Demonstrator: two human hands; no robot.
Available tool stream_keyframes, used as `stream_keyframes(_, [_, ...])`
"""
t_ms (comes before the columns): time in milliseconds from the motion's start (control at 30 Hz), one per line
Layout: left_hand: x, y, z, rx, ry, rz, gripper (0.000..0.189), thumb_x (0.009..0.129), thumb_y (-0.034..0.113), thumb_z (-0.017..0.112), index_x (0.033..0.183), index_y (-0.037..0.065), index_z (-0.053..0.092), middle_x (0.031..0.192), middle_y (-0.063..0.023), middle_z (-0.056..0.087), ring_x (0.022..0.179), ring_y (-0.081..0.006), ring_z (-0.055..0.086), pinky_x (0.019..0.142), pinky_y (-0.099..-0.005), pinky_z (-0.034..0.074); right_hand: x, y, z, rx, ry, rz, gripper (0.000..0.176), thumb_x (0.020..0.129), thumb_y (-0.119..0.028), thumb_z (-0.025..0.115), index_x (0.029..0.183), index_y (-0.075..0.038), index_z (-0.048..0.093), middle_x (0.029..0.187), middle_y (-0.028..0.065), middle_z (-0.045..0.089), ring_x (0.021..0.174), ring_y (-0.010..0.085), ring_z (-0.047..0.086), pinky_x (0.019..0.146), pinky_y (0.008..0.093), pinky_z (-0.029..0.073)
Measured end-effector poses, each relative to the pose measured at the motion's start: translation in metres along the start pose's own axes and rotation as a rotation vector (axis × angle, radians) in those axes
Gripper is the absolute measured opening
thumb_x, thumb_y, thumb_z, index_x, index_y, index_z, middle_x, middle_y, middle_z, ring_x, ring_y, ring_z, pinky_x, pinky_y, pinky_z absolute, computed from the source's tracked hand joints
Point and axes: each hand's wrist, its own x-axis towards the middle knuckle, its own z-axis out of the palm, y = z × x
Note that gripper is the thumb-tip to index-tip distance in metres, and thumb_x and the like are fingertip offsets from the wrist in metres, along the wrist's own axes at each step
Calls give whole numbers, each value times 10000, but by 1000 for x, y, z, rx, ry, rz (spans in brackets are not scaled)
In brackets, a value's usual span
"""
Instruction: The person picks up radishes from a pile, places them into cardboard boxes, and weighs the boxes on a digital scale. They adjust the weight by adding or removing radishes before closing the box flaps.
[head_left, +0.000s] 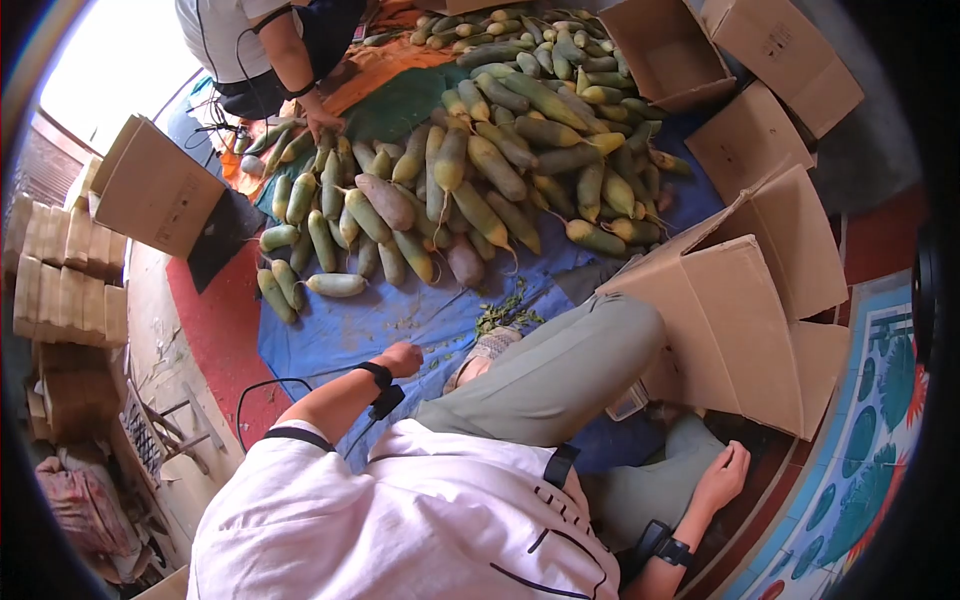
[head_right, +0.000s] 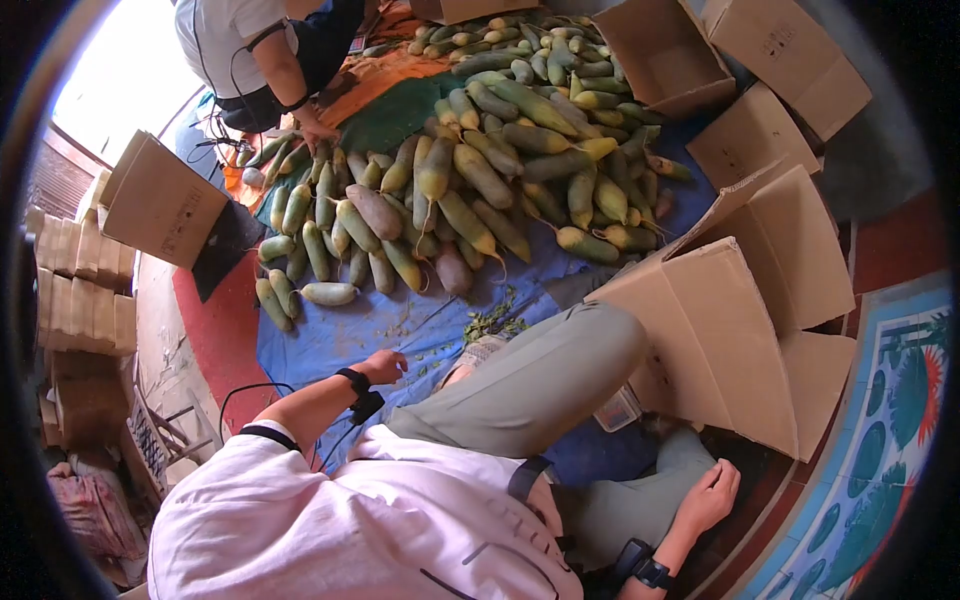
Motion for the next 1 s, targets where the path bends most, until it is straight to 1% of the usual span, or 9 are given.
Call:
stream_keyframes(133, [-1, -12, 6, -67, -39, -58, 292, 734, 103, 539, 1006, 113, 645, 818, -105, 673, 751, -219, 654, 709, -335, 504, 0, -5, -1, 2, 22, -4, 128, 892, -89, 473, 919, 3, 558, 893, 157, 565, 837, 341, 558, 726, 402, 450])
stream_keyframes(200, [-4, -12, 5, -100, -79, -124, 318, 766, 157, 501, 1049, 140, 645, 1065, -142, 630, 1012, -324, 579, 870, -380, 458, 1, -7, -1, 2, 27, -8, 126, 890, -89, 474, 919, -1, 560, 893, 154, 566, 838, 339, 560, 726, 400, 451])
stream_keyframes(300, [0, -23, 12, 13, -29, -77, 319, 780, 196, 517, 1070, 152, 641, 1088, -145, 623, 1038, -322, 568, 897, -372, 447, 2, -8, -1, 3, 30, -15, 124, 887, -91, 476, 920, -7, 561, 896, 147, 569, 842, 336, 562, 726, 395, 453])
stream_keyframes(500, [16, -64, 37, 34, -19, 48, 318, 789, 221, 525, 1078, 152, 640, 1093, -151, 620, 1038, -326, 569, 902, -381, 445, 5, -17, -3, 18, 37, -39, 116, 875, -81, 491, 928, -11, 567, 907, 140, 574, 856, 328, 565, 732, 387, 458])
stream_keyframes(633, [5, -50, 24, 73, -12, 78, 319, 801, 217, 510, 1080, 129, 637, 1085, -156, 620, 999, -333, 584, 893, -379, 452, 7, -12, 1, 35, 81, -32, 114, 869, -90, 503, 930, -25, 575, 912, 137, 581, 863, 326, 567, 740, 391, 462])
stream_keyframes(733, [1, -43, 12, -97, -11, 169, 312, 816, 204, 483, 1068, 102, 637, 1061, -156, 628, 965, -335, 596, 878, -377, 461, 10, -8, 3, 26, 99, -24, 106, 864, -91, 506, 919, -30, 573, 906, 130, 584, 863, 321, 568, 738, 389, 462])
stream_keyframes(867, [-19, -17, -9, -251, 54, 62, 281, 825, 137, 457, 1027, 73, 641, 1023, -150, 641, 929, -333, 608, 829, -373, 484, 14, -15, -4, 67, 117, -33, 99, 860, -86, 502, 905, -30, 571, 895, 121, 584, 847, 314, 571, 728, 381, 464])
stream_keyframes(933, [-13, -31, -8, 308, 191, 390, 266, 823, 120, 454, 1012, 63, 633, 998, -165, 640, 904, -335, 613, 799, -389, 493, 16, -17, -4, 90, 140, -25, 102, 861, -85, 499, 903, -28, 571, 892, 122, 583, 843, 314, 571, 731, 380, 464])
stream_keyframes(1000, [-1, -54, -1, 145, 170, 419, 251, 828, 141, 457, 998, 62, 623, 960, -183, 635, 896, -338, 609, 783, -413, 492, 16, -19, -5, 118, 145, -19, 104, 859, -83, 500, 904, -25, 573, 891, 123, 584, 843, 311, 571, 735, 378, 463])
